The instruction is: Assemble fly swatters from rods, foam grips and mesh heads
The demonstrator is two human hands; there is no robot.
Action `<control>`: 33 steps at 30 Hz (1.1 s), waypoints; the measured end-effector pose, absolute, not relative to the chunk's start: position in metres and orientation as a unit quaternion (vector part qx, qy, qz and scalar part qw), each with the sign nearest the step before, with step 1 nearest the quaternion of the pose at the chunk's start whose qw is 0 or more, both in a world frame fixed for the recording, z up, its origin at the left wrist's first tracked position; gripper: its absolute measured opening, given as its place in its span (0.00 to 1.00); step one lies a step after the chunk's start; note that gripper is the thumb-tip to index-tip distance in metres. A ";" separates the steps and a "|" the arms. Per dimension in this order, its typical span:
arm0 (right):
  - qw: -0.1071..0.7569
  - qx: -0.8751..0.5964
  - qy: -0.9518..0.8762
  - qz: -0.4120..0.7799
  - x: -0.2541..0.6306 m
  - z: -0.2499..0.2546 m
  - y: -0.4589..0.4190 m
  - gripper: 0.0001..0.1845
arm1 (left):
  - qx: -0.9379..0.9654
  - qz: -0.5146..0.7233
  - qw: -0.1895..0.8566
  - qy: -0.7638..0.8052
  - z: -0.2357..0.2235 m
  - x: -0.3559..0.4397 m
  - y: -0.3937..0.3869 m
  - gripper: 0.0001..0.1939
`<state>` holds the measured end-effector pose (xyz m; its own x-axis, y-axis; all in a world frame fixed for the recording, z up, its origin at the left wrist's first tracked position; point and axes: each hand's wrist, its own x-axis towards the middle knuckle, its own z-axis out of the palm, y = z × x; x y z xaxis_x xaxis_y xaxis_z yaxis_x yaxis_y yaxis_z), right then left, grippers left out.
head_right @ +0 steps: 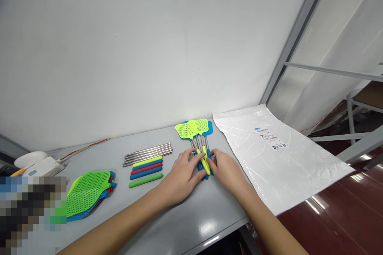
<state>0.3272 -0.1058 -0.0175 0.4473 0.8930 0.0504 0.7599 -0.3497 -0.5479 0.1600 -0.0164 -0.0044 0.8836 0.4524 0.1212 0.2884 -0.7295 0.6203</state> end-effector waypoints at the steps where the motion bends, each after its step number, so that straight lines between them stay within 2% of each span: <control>1: 0.260 -0.811 -0.506 0.133 0.326 -0.021 -0.108 0.14 | 0.925 0.132 0.291 0.204 -0.007 0.164 -0.015 0.24; 5: 0.278 -0.813 -0.495 0.130 0.323 -0.034 -0.110 0.17 | 0.937 0.126 0.255 0.201 -0.014 0.168 -0.012 0.23; 14: 0.305 -0.797 -0.508 0.121 0.324 -0.043 -0.112 0.19 | 0.938 0.107 0.262 0.198 -0.015 0.162 -0.006 0.26; 20: 0.309 -0.776 -0.535 0.128 0.323 -0.039 -0.116 0.19 | 0.943 0.108 0.251 0.187 -0.016 0.165 -0.008 0.35; 25: 0.299 -0.755 -0.573 0.112 0.324 -0.041 -0.119 0.23 | 0.940 0.112 0.254 0.197 -0.023 0.165 -0.008 0.34; 33: 0.308 -0.751 -0.576 0.097 0.322 -0.044 -0.125 0.21 | 0.941 0.117 0.251 0.195 -0.026 0.165 -0.006 0.32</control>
